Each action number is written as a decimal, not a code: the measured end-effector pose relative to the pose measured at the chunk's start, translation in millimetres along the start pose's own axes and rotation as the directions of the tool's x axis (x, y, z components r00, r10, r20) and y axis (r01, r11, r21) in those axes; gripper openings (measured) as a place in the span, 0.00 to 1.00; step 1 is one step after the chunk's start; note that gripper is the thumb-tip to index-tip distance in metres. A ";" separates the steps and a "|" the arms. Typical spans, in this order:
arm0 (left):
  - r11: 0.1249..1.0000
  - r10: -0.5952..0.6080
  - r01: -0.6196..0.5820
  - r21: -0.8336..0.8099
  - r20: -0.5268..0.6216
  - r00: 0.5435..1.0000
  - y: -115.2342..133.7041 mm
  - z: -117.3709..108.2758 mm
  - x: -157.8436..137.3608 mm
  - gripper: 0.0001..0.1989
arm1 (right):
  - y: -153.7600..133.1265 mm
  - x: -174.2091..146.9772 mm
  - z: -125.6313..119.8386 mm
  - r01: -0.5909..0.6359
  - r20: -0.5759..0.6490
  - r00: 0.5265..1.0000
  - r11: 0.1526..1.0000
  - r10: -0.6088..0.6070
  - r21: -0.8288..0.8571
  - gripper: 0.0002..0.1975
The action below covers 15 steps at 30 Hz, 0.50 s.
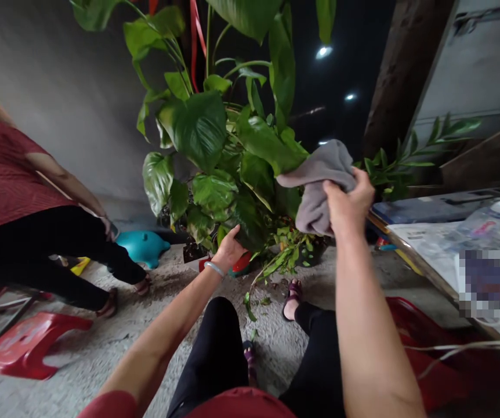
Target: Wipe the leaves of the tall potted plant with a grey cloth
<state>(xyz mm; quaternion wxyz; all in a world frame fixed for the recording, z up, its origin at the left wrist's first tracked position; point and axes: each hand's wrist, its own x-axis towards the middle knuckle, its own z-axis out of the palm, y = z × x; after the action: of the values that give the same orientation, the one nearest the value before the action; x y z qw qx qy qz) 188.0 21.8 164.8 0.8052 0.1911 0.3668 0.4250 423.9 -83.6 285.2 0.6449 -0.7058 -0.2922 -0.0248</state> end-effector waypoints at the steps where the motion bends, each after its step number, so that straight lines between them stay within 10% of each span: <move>1: 1.000 0.014 -0.014 -0.007 0.000 1.000 -0.7 6.8 1.1 0.13 | -2.7 -2.5 14.5 0.023 0.067 0.998 1.000 -0.021 -0.019 0.27; 4: 0.999 0.041 -0.041 -0.015 0.020 0.999 -2.2 22.4 6.4 0.14 | 3.7 -46.0 31.6 0.024 0.360 0.933 0.998 -0.001 -0.059 0.20; 8: 1.000 0.000 0.000 0.019 0.027 1.000 -1.2 25.8 9.9 0.15 | 24.3 -88.7 -22.3 0.011 0.534 0.845 0.999 0.014 -0.044 0.17; 12: 1.000 0.002 -0.002 0.029 0.009 1.000 -0.2 26.0 5.2 0.15 | 12.7 -32.5 -62.1 -0.031 0.178 0.983 0.994 0.049 -0.101 0.26; 15: 0.999 0.032 -0.033 0.028 0.027 0.999 -1.8 32.6 2.6 0.14 | -6.6 3.9 -24.3 0.148 -0.027 0.988 0.982 -0.152 -0.117 0.32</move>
<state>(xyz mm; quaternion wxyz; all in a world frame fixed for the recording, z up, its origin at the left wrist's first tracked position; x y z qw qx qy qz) 214.4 23.1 184.0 0.8001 0.2138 0.3590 0.4303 432.4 -104.6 296.8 0.6047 -0.7171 -0.3308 -0.1027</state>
